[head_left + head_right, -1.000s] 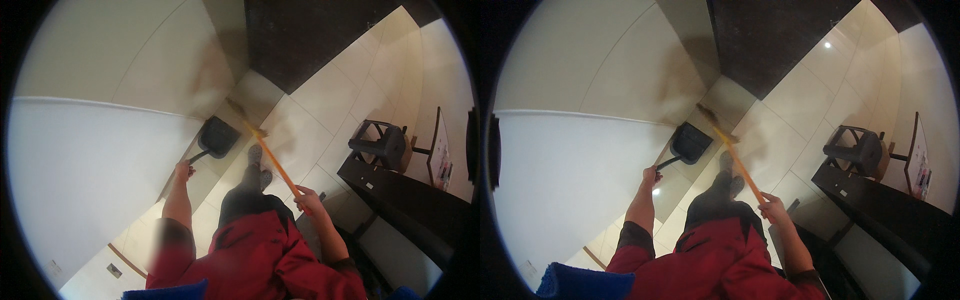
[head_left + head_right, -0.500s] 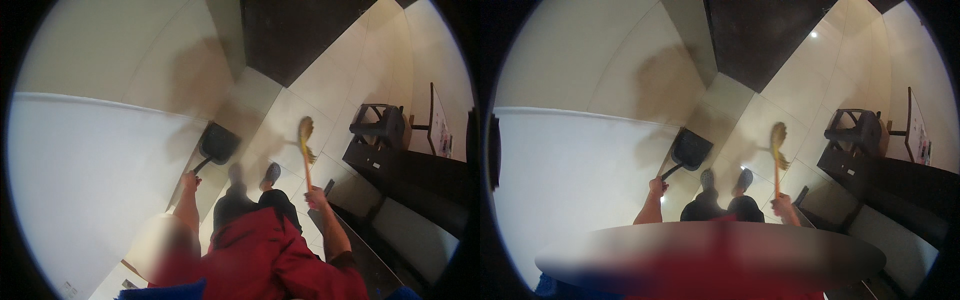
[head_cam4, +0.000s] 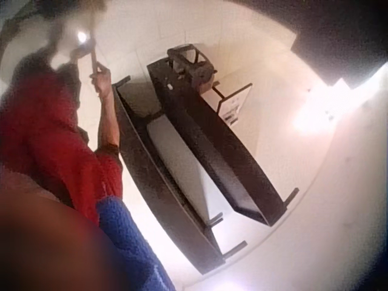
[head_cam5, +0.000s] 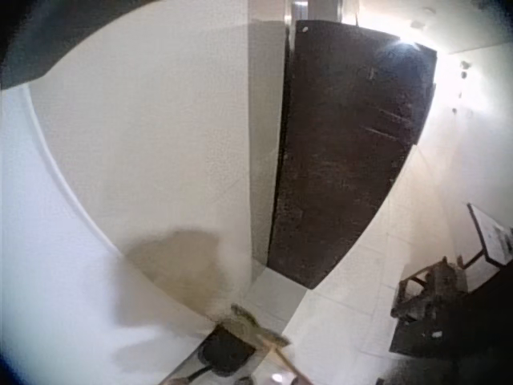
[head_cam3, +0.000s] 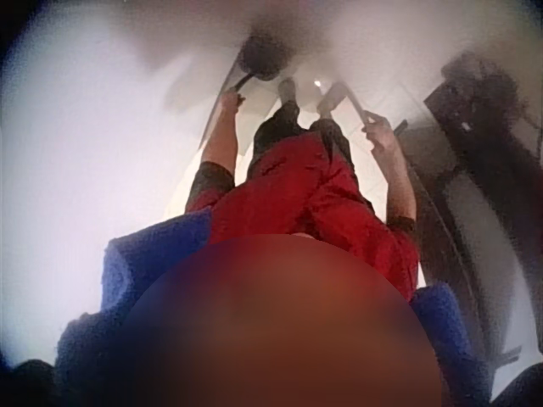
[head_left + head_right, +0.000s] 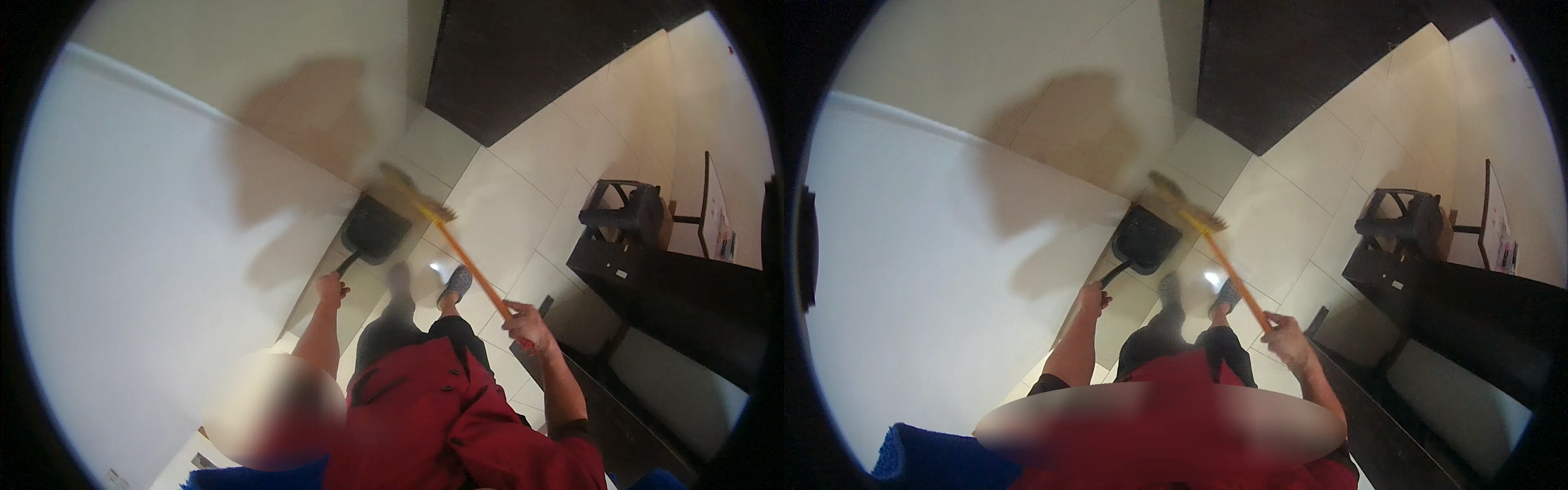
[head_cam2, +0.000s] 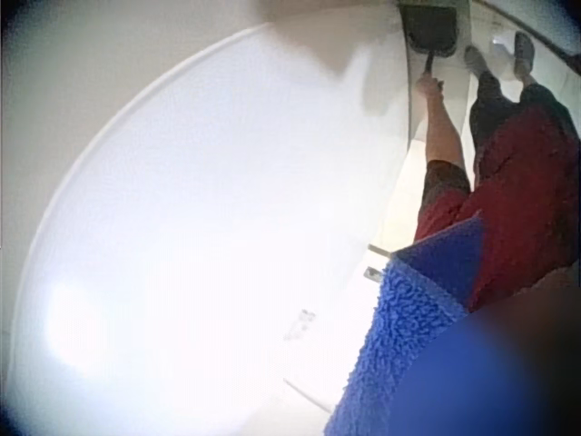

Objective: The person sweeps a tiled floor with a broom and dustpan, moving debris toward the dustpan and collecting it. The person walks around a staircase and a small table area while sweeping.

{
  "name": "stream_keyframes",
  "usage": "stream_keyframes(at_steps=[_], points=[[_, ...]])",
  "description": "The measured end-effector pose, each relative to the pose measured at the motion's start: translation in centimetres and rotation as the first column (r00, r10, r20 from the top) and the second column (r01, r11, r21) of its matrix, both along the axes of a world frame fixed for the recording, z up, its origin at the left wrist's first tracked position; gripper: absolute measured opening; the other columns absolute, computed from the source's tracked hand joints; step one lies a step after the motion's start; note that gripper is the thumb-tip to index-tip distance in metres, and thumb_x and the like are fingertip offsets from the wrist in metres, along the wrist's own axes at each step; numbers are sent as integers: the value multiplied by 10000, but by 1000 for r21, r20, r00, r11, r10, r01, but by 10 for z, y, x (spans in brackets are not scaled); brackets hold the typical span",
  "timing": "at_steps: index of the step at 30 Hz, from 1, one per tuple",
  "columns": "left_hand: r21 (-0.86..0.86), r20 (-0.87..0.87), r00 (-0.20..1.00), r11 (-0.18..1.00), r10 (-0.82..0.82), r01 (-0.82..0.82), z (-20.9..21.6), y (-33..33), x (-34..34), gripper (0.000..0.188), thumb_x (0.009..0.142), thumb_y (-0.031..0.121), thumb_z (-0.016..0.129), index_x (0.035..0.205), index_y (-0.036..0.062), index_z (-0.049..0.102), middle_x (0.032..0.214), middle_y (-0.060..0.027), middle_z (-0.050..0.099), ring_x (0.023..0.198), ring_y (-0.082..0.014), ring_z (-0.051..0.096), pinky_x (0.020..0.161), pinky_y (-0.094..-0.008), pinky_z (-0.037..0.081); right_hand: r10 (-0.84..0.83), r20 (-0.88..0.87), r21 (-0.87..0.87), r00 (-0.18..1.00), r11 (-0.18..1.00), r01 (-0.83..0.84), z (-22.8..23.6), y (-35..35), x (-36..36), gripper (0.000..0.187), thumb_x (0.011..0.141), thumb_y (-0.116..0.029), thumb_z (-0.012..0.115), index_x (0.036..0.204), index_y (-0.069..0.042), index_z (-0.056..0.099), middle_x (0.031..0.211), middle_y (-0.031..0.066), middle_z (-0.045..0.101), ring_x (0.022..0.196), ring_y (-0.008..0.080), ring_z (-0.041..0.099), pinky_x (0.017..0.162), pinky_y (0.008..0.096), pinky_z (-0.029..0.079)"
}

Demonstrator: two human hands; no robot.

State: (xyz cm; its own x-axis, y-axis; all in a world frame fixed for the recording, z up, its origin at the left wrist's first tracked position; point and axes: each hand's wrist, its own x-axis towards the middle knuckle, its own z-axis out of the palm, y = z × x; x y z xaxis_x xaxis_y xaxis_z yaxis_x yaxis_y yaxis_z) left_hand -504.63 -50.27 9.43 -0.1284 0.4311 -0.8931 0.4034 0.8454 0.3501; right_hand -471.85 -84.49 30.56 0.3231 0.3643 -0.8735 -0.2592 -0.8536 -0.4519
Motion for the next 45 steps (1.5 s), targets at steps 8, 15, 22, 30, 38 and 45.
stream_keyframes(at_steps=[8, 15, 22, 30, 38, 45], points=[[62, 21, 993, 991, 114, -116, 0, -28, -55, 225, 839, 218, 524, 841, -7, 536, 649, -117, 551, 507, -248, 623, 366, -309, 437, 32, 289, 57, 957, 997, -51, -105, 100, 42, 304, 681, 36, 630, 976, 75, 570, 609, 75, 543, 476, 145, 557, 406, 295, 454], [26, 1, 983, 982, 186, -186, 3, -32, -74, 223, 828, 218, 521, 827, -5, 535, 648, -109, 548, 510, -248, 617, 397, -324, 445, 615, 490, -49, 618, 727, -685, -167, 63, -45, 292, 678, -83, 620, 938, 37, 565, 720, 219, 621, 575, 292, 648, 518, 390, 526], [-29, -6, 988, 987, 156, -156, -4, -16, -61, 208, 816, 212, 533, 841, 6, 544, 668, -103, 553, 546, -255, 631, 422, -345, 442, 431, -54, -222, 901, 874, -432, 1, 37, -31, 639, 696, 8, 614, 1317, -71, 484, 690, 95, 622, 505, 109, 522, 459, 286, 452], [-22, -1, 990, 990, 142, -142, -4, -45, -109, 204, 819, 199, 534, 889, 7, 536, 701, -102, 561, 557, -252, 636, 413, -332, 448, 311, 336, -116, 889, 950, -289, -34, 87, 34, 628, 696, 45, 599, 1306, 31, 452, 678, 112, 590, 474, 140, 537, 417, 298, 449], [-58, -26, 952, 950, 304, -305, 18, -56, -131, 178, 840, 193, 525, 873, 19, 536, 703, -106, 565, 563, -259, 630, 412, -332, 445, 571, 593, -82, 568, 745, -662, -190, 109, -49, 228, 709, -77, 565, 900, 47, 567, 826, 266, 620, 817, 423, 609, 725, 469, 499], [-155, -103, 956, 944, 276, -290, -2, -52, -128, 175, 845, 203, 533, 895, 35, 531, 721, -94, 564, 580, -270, 639, 454, -352, 469, 547, -22, -92, 837, 832, -547, -45, 84, -69, 488, 732, -67, 577, 1219, -90, 566, 697, 157, 628, 584, 257, 634, 518, 366, 505]])
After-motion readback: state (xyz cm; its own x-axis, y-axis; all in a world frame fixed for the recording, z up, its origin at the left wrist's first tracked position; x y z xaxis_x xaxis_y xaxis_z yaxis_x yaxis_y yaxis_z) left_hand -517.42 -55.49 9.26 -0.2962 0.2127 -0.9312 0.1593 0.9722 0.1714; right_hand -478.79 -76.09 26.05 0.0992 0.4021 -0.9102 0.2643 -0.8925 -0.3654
